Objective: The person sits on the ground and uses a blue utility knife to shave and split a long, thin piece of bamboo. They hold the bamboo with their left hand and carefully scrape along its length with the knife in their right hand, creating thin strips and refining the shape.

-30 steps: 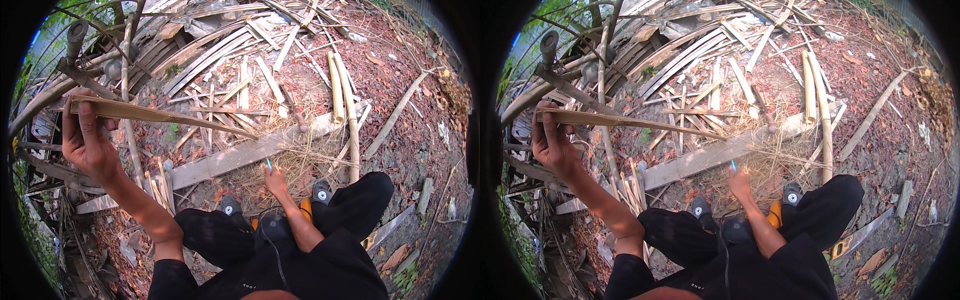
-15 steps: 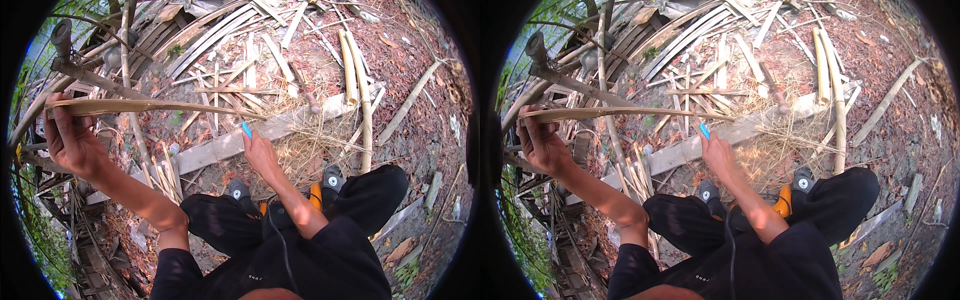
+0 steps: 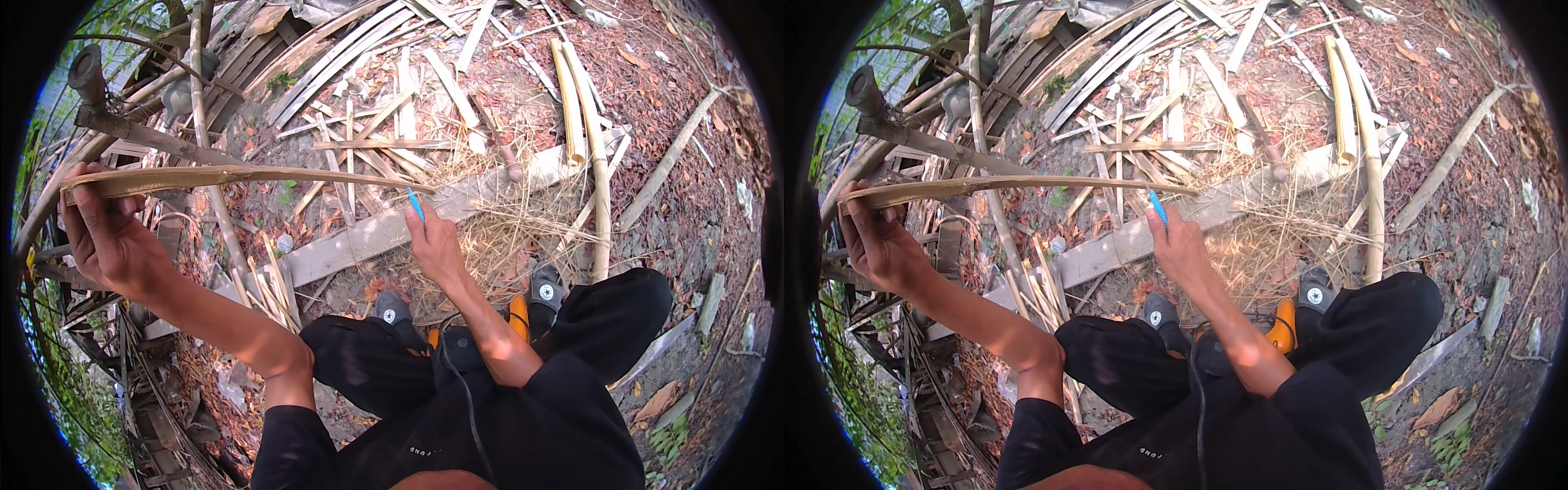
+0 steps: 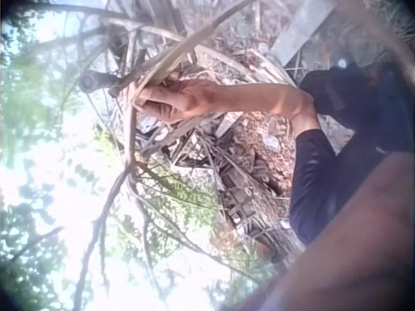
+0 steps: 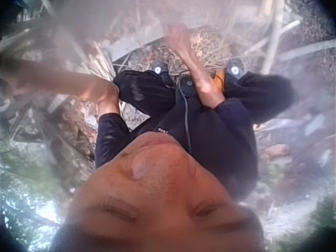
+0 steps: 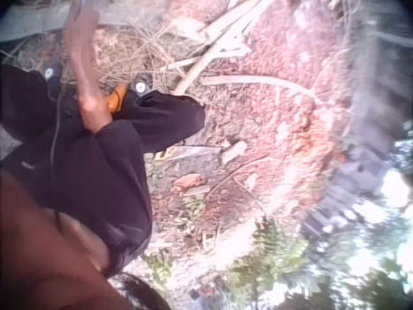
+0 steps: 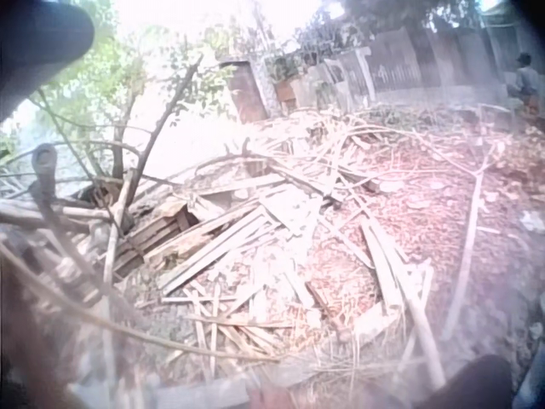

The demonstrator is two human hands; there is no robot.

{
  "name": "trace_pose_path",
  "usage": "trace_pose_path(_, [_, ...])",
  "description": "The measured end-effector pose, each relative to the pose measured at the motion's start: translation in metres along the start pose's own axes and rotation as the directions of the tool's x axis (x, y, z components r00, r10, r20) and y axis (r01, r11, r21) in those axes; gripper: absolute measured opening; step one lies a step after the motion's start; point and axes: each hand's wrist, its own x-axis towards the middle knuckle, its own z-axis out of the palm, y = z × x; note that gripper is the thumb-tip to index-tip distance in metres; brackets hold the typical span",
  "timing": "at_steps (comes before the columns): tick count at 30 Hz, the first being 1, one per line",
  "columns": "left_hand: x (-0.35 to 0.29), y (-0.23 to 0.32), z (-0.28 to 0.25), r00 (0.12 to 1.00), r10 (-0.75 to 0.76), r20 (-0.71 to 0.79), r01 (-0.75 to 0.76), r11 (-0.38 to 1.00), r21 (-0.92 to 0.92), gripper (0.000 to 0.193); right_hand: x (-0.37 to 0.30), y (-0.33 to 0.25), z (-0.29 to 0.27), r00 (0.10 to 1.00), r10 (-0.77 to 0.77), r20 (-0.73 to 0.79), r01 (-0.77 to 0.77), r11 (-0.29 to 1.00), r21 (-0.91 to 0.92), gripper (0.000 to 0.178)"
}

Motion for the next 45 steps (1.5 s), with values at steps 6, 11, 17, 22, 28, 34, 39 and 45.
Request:
trace_pose_path(6, [0.0, -0.002, 0.004, 0.999, 0.021, 0.032, -0.019, 0.999, -0.041, 0.028, -0.001, -0.052, 0.018, 0.999, -0.05, 0.017, 0.051, 0.995, -0.08, 0.041])
trace_pose_path(11, [0.003, 0.0, 0.005, 0.998, 0.049, -0.033, -0.05, 0.999, -0.021, 0.027, 0.0, -0.002, 0.02, 0.995, 0.1, -0.024, -0.103, 0.978, -0.182, 0.04])
trace_pose_path(17, [0.0, 0.0, 0.017, 0.996, 0.085, -0.009, -0.085, 0.996, 0.005, 0.027, -0.007, -0.045, 0.019, 0.998, -0.058, -0.035, 0.057, 0.998, -0.042, 0.037])
trace_pose_path(22, [-0.001, 0.008, 0.024, 0.994, 0.097, -0.046, -0.096, 0.995, 0.01, 0.028, -0.013, -0.066, 0.015, 0.999, -0.045, 0.025, 0.045, 0.999, -0.013, 0.036])
trace_pose_path(28, [0.0, 0.007, 0.023, 0.995, 0.085, -0.061, -0.082, 0.996, 0.046, 0.027, 0.001, -0.038, 0.017, 1.0, -0.001, -0.021, -0.002, 0.992, -0.125, 0.039])
trace_pose_path(34, [-0.006, 0.009, 0.034, 0.992, 0.092, -0.092, -0.091, 0.996, 0.011, 0.027, -0.007, -0.049, 0.01, 1.0, 0.007, 0.014, -0.006, 0.995, -0.102, 0.041])
trace_pose_path(39, [-0.006, 0.016, 0.035, 0.996, 0.088, -0.024, -0.088, 0.996, 0.005, 0.027, -0.007, -0.049, 0.006, 0.999, -0.03, -0.02, 0.029, 0.997, -0.07, 0.04])
trace_pose_path(45, [-0.003, 0.008, 0.028, 0.995, 0.086, -0.054, -0.084, 0.996, 0.03, 0.027, -0.003, -0.036, 0.014, 0.999, 0.006, -0.034, -0.012, 0.984, -0.178, 0.039])
